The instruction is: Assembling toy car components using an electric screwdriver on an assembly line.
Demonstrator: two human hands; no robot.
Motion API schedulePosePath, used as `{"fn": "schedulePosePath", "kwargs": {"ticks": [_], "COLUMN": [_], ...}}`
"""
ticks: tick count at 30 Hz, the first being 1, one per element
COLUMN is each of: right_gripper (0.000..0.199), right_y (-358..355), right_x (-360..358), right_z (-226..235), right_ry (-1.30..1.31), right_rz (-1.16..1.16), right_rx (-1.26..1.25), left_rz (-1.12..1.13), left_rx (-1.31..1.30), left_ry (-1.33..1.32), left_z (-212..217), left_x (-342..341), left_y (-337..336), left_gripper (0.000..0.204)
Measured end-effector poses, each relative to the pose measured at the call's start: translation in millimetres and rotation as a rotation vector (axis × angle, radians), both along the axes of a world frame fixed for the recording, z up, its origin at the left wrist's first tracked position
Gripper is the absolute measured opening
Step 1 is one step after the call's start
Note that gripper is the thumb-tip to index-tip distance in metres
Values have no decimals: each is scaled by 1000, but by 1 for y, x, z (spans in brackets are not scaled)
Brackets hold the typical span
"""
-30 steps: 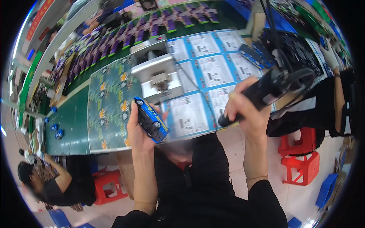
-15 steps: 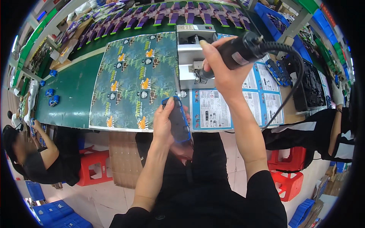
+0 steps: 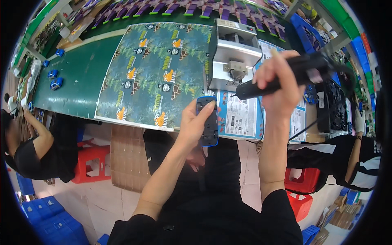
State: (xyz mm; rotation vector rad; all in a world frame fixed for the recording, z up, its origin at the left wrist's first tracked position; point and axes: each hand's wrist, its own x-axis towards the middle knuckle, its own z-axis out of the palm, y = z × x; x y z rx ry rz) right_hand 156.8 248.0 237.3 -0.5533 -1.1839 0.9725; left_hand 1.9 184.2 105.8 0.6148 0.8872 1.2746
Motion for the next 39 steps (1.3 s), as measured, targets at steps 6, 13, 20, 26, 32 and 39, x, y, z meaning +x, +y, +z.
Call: {"fn": "schedulePosePath", "kwargs": {"ticks": [6,13,20,26,32,39], "right_gripper": [12,13,12,19,22,9], "right_y": [-16,4,39,46,38,-18], "right_x": [-7,2,-6,-21,-16,7], "right_z": [-2,-5,-16,-7,-32,-7], "right_ry": [170,153,57,-234,-304,156], "right_rz": [110,-72,-232,-187,-75,127], "right_rx": [108,175,179,144,-146,100], "left_rz": [42,64,60,66,73,79], "left_rx": [35,56,87,84,91,133], "left_ry": [16,75,138,137,110,163], "left_z": [-2,-4,-10,-5,-12,-14], "left_x": [3,9,12,14,13,13], "left_y": [-3,-5,-5,-6,-4,-4], "left_gripper": [26,24,24,23,24,26]}}
